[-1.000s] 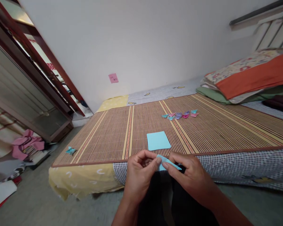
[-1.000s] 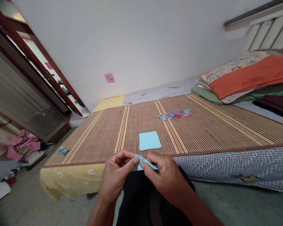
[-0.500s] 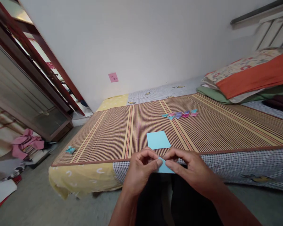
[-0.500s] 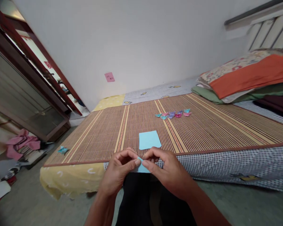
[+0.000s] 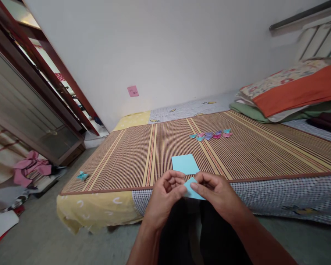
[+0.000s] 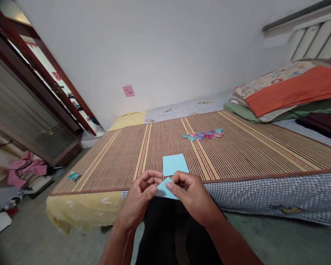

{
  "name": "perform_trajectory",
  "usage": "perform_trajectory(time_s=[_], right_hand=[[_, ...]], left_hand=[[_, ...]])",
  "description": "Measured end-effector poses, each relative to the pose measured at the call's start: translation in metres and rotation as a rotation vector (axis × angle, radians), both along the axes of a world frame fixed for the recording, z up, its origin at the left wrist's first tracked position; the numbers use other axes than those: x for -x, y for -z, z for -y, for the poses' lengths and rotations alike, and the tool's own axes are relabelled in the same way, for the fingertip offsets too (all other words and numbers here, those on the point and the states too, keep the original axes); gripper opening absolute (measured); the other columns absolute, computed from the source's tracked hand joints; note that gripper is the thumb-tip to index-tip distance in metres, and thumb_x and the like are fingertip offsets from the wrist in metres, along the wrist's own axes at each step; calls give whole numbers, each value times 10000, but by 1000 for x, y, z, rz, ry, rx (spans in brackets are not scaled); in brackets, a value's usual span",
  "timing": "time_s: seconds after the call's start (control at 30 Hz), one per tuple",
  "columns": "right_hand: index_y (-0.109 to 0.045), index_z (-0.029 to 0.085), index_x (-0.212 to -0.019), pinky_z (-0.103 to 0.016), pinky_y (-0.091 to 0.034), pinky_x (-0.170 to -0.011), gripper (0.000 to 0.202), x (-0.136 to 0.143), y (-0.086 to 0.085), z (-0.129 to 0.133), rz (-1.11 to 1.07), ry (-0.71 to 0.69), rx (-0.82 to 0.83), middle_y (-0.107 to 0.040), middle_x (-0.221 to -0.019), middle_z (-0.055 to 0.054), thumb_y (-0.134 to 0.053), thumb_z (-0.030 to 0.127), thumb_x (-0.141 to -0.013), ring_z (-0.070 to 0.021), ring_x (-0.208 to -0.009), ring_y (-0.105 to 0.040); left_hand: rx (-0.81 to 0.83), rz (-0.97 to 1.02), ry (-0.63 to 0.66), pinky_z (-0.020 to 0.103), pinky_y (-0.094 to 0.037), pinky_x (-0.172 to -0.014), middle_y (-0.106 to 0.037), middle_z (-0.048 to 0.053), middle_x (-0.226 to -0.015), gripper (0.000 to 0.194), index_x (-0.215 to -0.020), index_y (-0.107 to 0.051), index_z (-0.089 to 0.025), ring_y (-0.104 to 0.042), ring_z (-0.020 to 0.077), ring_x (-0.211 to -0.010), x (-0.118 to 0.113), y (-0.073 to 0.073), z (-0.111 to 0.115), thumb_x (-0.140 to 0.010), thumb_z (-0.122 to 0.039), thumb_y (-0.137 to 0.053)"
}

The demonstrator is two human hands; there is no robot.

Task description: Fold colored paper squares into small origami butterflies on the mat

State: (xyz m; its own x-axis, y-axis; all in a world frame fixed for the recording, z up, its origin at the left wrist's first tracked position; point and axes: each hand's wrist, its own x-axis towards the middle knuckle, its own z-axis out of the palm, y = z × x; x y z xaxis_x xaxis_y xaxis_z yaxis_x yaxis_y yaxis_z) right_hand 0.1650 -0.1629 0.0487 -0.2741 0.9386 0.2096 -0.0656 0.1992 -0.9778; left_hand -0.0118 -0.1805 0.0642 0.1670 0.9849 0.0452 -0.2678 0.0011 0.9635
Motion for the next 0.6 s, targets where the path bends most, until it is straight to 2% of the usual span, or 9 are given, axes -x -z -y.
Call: perform_trajectory(time_s=[0.07, 0.17, 0.3, 0.6], right_hand=[[-561, 196, -682, -245, -398, -556, 324, 3, -2, 0, -38, 56, 10, -499, -642, 36, -706, 424, -859, -127, -599, -462], [-579, 196, -688, -246, -422, -559, 311, 8, -3, 2, -67, 117, -22, -522, -639, 31, -701, 417, -870, -134, -601, -494], [-573, 204, -727, -255, -483, -589, 302, 14, 1, 4, -72, 100, -24, -561, -653, 21, -662, 416, -923, -146, -611, -558], [-546, 219, -758, -258, -488, -570, 303, 15, 3, 9, -44, 91, -43, -585, -618, 22, -675, 436, -925, -153, -581, -581]], left_hand=[[27, 28, 10, 216, -465, -659, -679, 12, -837, 495, -982, -676, -174, -605, 130, -724, -4, 2, 1, -594, -298, -957], [101, 68, -19, 196, -452, -600, -659, -19, -712, 451, -839, -656, -157, -570, 99, -617, -13, 6, 4, -538, -250, -978], [91, 102, -94, 235, -504, -660, -696, 12, -705, 350, -805, -706, -133, -612, 122, -636, -23, 9, 7, -620, -313, -943], [-1, 37, -89, 260, -492, -677, -698, 34, -648, 246, -792, -731, -132, -614, 145, -625, -20, 10, 6, -772, -349, -845]])
